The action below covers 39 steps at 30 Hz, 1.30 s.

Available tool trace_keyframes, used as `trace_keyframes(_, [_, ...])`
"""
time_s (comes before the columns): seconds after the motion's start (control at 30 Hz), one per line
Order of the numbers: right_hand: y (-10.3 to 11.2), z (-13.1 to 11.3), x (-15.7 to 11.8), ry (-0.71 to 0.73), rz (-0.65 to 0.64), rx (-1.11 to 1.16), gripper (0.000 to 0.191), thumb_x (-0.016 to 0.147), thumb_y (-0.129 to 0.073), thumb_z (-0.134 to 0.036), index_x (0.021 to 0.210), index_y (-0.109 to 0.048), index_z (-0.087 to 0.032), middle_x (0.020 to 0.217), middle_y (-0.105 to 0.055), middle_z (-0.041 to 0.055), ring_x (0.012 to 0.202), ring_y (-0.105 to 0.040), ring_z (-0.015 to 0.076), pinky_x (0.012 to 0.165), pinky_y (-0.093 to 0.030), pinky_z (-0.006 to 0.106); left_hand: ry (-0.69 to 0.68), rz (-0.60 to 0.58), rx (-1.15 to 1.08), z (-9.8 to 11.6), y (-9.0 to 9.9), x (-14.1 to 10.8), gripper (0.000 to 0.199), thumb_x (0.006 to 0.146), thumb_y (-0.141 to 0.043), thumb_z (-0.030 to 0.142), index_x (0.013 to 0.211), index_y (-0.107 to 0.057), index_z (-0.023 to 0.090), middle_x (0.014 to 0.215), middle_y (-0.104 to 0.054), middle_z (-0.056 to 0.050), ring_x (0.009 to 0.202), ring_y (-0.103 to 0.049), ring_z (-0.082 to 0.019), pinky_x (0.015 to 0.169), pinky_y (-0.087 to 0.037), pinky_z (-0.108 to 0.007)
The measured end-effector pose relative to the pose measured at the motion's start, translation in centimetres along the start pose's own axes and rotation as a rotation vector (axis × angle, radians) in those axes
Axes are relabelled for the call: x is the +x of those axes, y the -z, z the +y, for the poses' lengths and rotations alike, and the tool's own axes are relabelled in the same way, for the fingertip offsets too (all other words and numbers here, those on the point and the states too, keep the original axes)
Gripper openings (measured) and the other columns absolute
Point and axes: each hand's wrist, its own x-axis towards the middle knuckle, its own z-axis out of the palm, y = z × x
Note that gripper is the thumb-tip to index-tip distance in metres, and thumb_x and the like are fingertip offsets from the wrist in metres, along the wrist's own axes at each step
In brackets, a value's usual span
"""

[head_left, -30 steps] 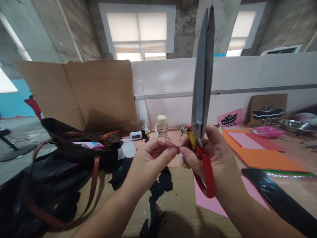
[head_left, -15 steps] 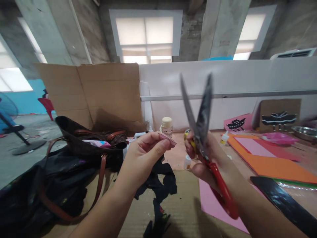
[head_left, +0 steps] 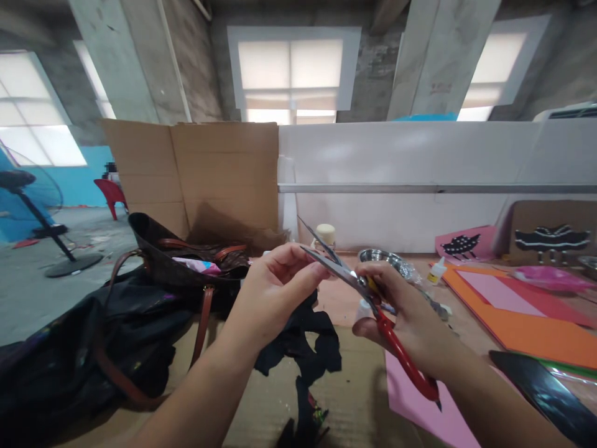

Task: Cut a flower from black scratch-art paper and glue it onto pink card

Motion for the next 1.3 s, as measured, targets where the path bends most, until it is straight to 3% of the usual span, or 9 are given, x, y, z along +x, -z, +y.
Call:
trace_keyframes(0.33, [0.28, -0.07, 0.11, 0.186, 0.101, -0.12, 0.053, 0.085, -0.08, -0.055, 0.125, -0.051, -0.035, 0.097, -0.058, -0.0011, 0.074, -0.05, 0.0175, 0.067, -0.047, 0.029, 0.03, 0.042, -0.03, -0.6, 0.14, 0.15, 0.012, 0.081, -0.079, 0.012, 0.076, -0.076, 0.023, 0.077, -0.074, 0.006, 0.065, -0.063, -0.005, 0.06, -0.05, -0.011])
trace_keyframes(0.67, [0.19, 0.06, 0.18, 0.219, 0.126, -0.143, 0.051, 0.088, -0.076, -0.057, 0.125, -0.051, -0.033, 0.1, -0.061, 0.0013, 0.076, -0.054, 0.0186, 0.067, -0.049, 0.03, 0.096, 0.007, -0.102, -0.89, 0.15, 0.39, 0.01, 0.081, -0.08, 0.017, 0.077, -0.072, 0.021, 0.075, -0.071, 0.004, 0.055, -0.06, -0.007, 0.053, -0.052, -0.016])
trace_keyframes(1.3, [-0.53, 0.54, 0.09, 0.21, 0.2, -0.142, 0.044, 0.09, -0.075, -0.051, 0.125, -0.053, -0.033, 0.091, -0.059, -0.0014, 0.07, -0.052, 0.0171, 0.064, -0.046, 0.03, 0.025, 0.059, -0.069, -0.63, -0.19, 0.14, 0.01, 0.08, -0.081, 0.015, 0.076, -0.073, 0.02, 0.076, -0.072, 0.004, 0.069, -0.063, -0.007, 0.064, -0.05, -0.013])
